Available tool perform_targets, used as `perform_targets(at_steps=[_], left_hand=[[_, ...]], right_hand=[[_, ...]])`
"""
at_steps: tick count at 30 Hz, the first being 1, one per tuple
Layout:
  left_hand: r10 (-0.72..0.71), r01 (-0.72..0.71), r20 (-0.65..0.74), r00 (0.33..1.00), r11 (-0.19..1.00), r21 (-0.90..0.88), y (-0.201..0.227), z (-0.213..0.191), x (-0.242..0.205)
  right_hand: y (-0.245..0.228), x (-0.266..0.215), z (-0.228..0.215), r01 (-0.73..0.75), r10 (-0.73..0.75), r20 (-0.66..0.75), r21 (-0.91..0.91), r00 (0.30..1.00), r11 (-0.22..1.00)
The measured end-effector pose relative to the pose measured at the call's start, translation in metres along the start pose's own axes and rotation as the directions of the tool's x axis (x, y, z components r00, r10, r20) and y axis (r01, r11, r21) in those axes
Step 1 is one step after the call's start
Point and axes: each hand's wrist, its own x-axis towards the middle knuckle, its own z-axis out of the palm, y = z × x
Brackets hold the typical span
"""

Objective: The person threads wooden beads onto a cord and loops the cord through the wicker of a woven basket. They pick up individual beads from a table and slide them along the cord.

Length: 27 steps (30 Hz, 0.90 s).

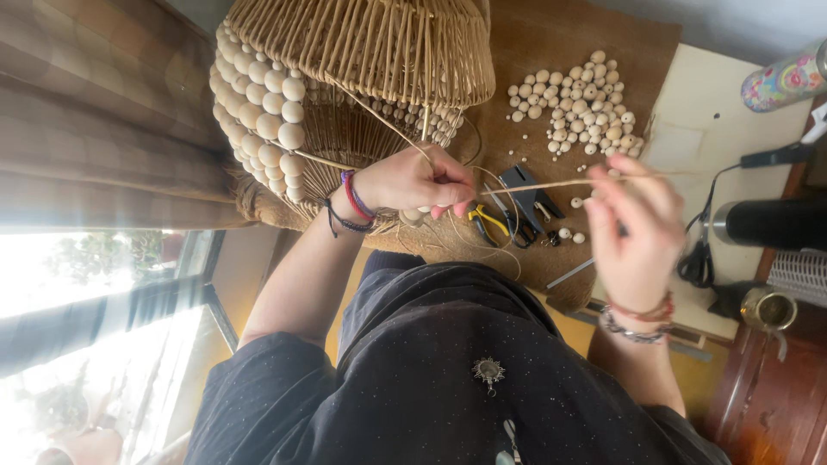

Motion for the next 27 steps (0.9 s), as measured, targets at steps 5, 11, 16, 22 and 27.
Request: perform_targets(at_steps=[5, 11, 16, 22, 27], left_hand=[[0.286, -0.286, 0.018, 0.958, 0.958, -0.018, -0.008, -0.005, -0.005], [0.305, -0.320, 0.155, 0.940, 0.944, 0.084, -0.031, -0.019, -0.017], [0.356, -0.385, 0.241, 0.903, 0.919, 0.088, -0.040, -0.031, -0.035], [0.381, -0.419, 0.292, 0.878, 0.904, 0.082, -0.038, -0.041, -0.039], [0.398, -0.445, 0.319, 0.860, 0.891, 0.089, -0.037, -0.037, -0.037]], right_hand=[[-0.090, -0.001, 0.023, 0.056, -0.068, 0.039, 0.259, 0.997, 0.964], [-0.103, -0.018, 0.086, -0.189, 0.158, 0.160, 0.207, 0.974, 0.960], [-0.095, -0.047, 0.046, -0.369, 0.369, -0.013, 0.021, 0.929, 0.929], [-0.147, -0.033, 0.052, -0.367, 0.370, 0.001, -0.135, 0.929, 0.920], [-0.150, -0.034, 0.088, -0.368, 0.366, 0.111, -0.002, 0.924, 0.930]])
